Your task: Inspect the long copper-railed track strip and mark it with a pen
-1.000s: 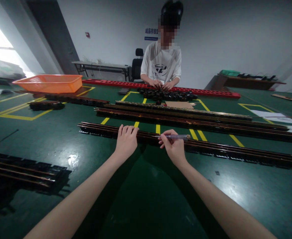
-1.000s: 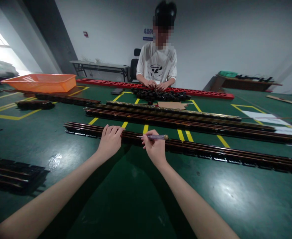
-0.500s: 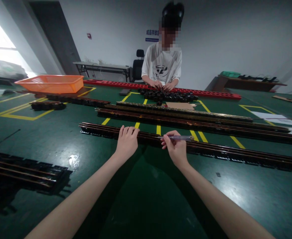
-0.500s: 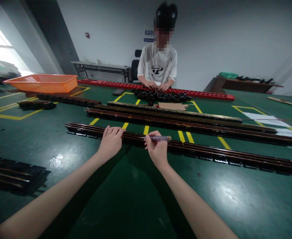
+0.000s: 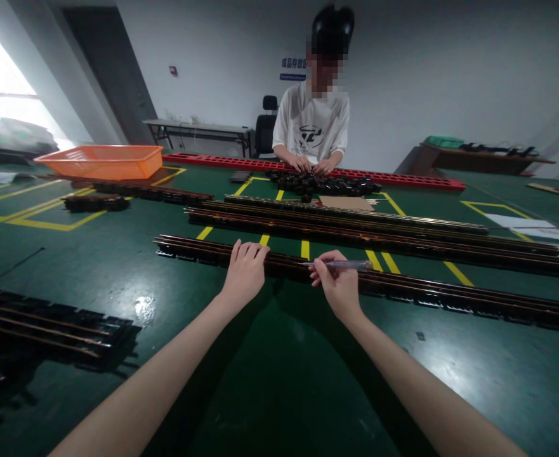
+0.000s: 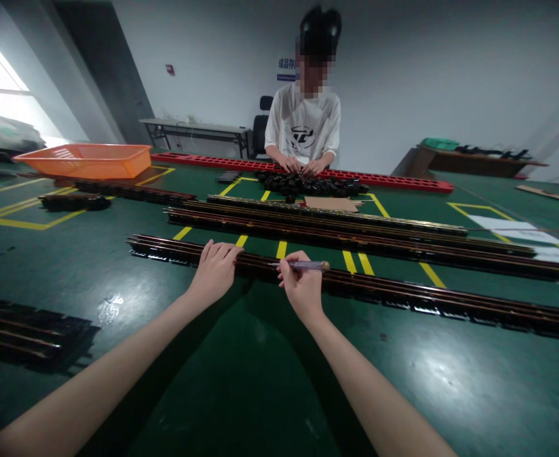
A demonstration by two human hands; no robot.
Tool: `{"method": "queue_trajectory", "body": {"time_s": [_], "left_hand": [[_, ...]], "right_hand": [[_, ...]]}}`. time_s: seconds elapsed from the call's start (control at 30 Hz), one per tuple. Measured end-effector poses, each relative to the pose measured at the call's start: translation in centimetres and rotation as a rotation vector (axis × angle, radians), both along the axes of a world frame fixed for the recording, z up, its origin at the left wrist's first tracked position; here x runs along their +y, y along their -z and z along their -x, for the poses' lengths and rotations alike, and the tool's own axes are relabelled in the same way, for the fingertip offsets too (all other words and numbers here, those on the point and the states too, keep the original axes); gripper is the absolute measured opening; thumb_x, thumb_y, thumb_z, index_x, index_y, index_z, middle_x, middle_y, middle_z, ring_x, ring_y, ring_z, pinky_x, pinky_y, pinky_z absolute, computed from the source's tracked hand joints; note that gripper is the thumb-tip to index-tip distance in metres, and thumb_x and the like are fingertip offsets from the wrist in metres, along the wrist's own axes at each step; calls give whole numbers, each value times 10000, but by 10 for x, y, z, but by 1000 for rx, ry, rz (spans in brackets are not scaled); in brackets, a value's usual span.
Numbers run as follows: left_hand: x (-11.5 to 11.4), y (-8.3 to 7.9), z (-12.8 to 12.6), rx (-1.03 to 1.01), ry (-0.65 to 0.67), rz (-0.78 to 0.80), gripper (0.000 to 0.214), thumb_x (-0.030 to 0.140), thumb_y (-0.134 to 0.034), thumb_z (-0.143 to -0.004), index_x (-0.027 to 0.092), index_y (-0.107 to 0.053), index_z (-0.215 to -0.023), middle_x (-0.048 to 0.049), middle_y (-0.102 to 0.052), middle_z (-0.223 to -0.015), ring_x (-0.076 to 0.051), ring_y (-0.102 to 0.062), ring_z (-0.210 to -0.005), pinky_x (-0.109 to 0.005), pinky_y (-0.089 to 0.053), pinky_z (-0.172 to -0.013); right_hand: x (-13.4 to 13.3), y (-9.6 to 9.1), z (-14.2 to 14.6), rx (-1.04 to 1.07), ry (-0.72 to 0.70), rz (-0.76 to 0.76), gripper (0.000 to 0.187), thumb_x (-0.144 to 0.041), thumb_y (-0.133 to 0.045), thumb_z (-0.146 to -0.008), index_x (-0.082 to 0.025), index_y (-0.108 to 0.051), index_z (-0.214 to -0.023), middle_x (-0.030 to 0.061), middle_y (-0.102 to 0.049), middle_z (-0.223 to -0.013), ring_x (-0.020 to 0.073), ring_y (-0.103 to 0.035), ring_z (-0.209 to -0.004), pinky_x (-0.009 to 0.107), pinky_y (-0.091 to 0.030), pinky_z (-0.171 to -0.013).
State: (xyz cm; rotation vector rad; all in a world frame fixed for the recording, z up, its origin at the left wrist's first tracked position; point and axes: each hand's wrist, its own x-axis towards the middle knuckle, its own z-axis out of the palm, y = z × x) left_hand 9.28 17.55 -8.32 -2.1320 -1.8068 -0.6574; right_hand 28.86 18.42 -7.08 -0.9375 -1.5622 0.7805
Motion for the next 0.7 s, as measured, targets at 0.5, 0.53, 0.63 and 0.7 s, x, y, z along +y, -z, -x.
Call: {"method": "queue_trajectory", "body": {"time_s": [0.5, 0.53, 0.63, 0.7], "left_hand": [[-2, -10, -6, 30, 109, 86, 402, 421, -486, -872, 150, -566, -1157, -108, -624, -1160, -258, -537, -1106, -455, -365, -1036], [-1, -9, -7, 37, 101, 78, 406, 435, -490, -871, 149, -567, -1149, -110, -625, -1146, -260, -539, -1091, -450, -375, -1020], [0, -8, -9, 52, 72, 59, 393, 438, -490, -877, 151, -570, -1134, -107, -628, -1115, -258, -543, -1061, -436, -391, -992], [0, -6, -9, 57, 58, 57, 377, 425, -489, -883, 150, -576, -1125, -104, -629, -1105, -259, -544, -1060, -431, -392, -991]], "right_hand": [[0, 0, 1, -9, -3, -18, 168, -334, -569, -834, -192, -519, -758, 10, -612, -665, 122, -605, -535, 227, -513, -423], [0, 0, 1, -9, -3, -20, 166, -333, -567, -835, -192, -519, -761, 8, -611, -664, 121, -605, -533, 225, -513, -423], [-1, -1, 0, -16, -3, -22, 162, -330, -565, -836, -190, -524, -765, 9, -609, -664, 120, -605, -532, 224, -513, -426], [0, 0, 0, -19, -4, -21, 162, -329, -567, -834, -189, -527, -764, 11, -609, -667, 121, -607, -536, 225, -516, -430]]}}
